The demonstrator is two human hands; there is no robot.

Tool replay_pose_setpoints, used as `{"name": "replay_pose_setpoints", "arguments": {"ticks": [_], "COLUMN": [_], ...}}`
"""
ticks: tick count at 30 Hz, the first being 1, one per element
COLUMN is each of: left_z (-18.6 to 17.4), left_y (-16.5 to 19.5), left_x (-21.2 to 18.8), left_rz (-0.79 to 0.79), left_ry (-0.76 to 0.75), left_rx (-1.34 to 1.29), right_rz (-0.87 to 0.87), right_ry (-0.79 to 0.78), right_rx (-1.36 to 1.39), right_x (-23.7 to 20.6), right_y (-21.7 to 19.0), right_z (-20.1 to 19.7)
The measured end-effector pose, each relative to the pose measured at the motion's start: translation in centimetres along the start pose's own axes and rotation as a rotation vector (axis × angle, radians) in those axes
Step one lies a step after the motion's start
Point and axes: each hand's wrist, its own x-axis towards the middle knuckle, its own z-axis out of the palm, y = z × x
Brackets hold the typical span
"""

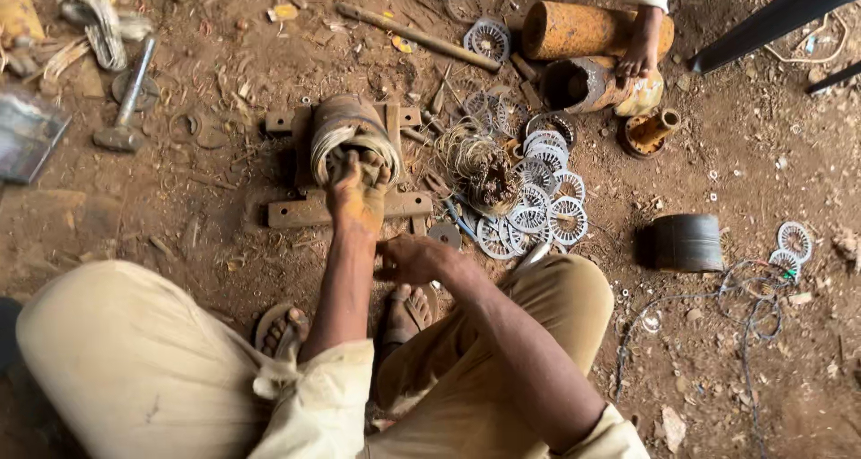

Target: The person sits on the ground and repeatedly winds thin metal wire around a cylindrical metal core using both hands. The person pulls wire from a loose pile, wraps it around the core, and occasionally adjusts the bundle of wires.

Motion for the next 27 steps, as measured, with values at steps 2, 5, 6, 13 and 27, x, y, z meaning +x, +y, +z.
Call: {"name": "replay_pose_setpoints", "arguments": {"ticks": [2,5,6,13,27], "left_z": [0.4,0.6,0.4,-1.7,0.5], "left_y": [0.0,-0.1,0.0,3.8,5.9], "left_x": [0.4,1.0,0.7,-12.9,-4.4], "left_rz": [-0.008,-0.01,-0.008,0.004,0.433], "left_ry": [-0.037,-0.217,-0.237,0.004,0.007], "left_rx": [0.017,0.031,0.005,0.548,0.288], "right_rz": [-0.003,0.012,0.061,0.196,-0.015], "right_ry": [-0.01,0.055,0.054,-0.056,0.001], "right_rx": [0.011,-0.015,-0.028,0.015,-0.072], "right_x": [0.2,0.1,-0.1,-1.4,-1.8], "right_y": [0.3,0.6,0.7,-0.2,-3.6], "right_z": [-0.1,-0.4,-0.5,-1.0,-1.0]}}
